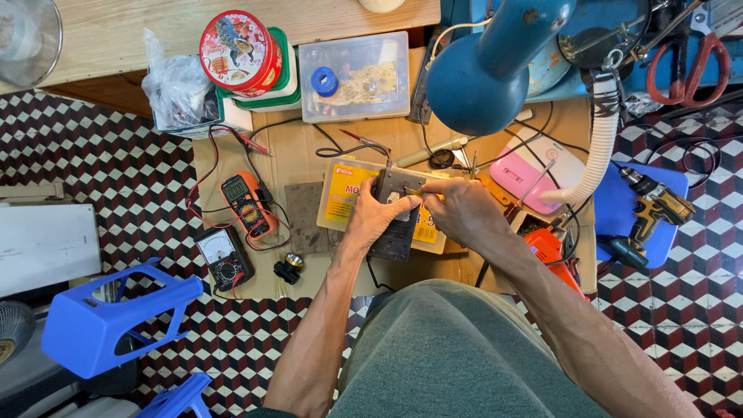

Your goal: The person selects a screwdriver from a tool holder and uses it to unscrew and remove a small black electronic component from a workbench. The person then uses the screwdriver to adjust or scrape parts of the component's interior before placing it back on the bench.

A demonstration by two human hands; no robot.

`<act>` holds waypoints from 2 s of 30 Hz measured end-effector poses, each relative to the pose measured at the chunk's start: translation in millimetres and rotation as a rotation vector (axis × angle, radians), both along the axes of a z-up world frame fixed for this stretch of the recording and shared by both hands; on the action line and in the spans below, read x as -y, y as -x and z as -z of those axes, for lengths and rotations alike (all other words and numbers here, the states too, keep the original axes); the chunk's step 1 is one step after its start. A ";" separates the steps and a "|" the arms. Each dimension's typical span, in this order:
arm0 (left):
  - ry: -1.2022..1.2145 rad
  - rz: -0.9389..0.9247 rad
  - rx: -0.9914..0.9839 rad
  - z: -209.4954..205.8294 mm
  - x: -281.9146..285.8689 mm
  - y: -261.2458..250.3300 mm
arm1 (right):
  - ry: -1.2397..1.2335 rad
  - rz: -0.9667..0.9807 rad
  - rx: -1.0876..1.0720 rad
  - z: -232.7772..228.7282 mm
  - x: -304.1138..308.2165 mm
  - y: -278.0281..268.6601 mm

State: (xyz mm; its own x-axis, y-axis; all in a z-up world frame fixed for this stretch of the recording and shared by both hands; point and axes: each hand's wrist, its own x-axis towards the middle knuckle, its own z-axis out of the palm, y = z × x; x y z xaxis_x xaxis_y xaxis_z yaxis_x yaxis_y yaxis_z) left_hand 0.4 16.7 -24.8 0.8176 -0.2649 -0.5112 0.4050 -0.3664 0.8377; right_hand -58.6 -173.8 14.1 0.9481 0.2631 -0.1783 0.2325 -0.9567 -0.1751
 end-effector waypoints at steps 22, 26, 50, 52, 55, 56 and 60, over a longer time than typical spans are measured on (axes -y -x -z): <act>0.010 0.054 -0.026 23.9 -5.0 -2.1 | -0.128 0.382 -0.547 -75.8 -24.9 -73.7; -0.011 0.064 -0.046 9.3 -3.9 -4.5 | -0.121 0.330 -0.520 -72.4 -27.7 -73.7; 0.012 0.015 0.016 -7.8 -6.1 -0.4 | 0.002 0.195 -0.672 -78.9 -35.6 -92.9; 0.014 0.011 0.035 -7.4 -6.1 -1.1 | 0.037 0.151 -0.620 -78.1 -33.6 -93.4; 0.000 0.013 0.033 -6.8 -3.8 -1.4 | 0.041 0.147 -0.604 -82.6 -32.5 -92.5; 0.011 0.007 0.023 -6.8 -3.5 -1.1 | 0.034 0.153 -0.609 -84.1 -34.4 -92.4; 0.048 0.005 0.020 -4.1 -2.4 -3.1 | 0.046 0.171 -0.600 -86.8 -37.2 -92.7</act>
State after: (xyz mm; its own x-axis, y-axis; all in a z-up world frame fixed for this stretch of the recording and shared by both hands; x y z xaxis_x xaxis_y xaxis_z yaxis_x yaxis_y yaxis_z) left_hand 3.5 19.1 -20.8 0.8261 -0.2931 -0.4813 0.3861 -0.3277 0.8623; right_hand 34.1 -136.6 100.8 0.7077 0.0960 -0.7000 -0.0505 -0.9813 -0.1857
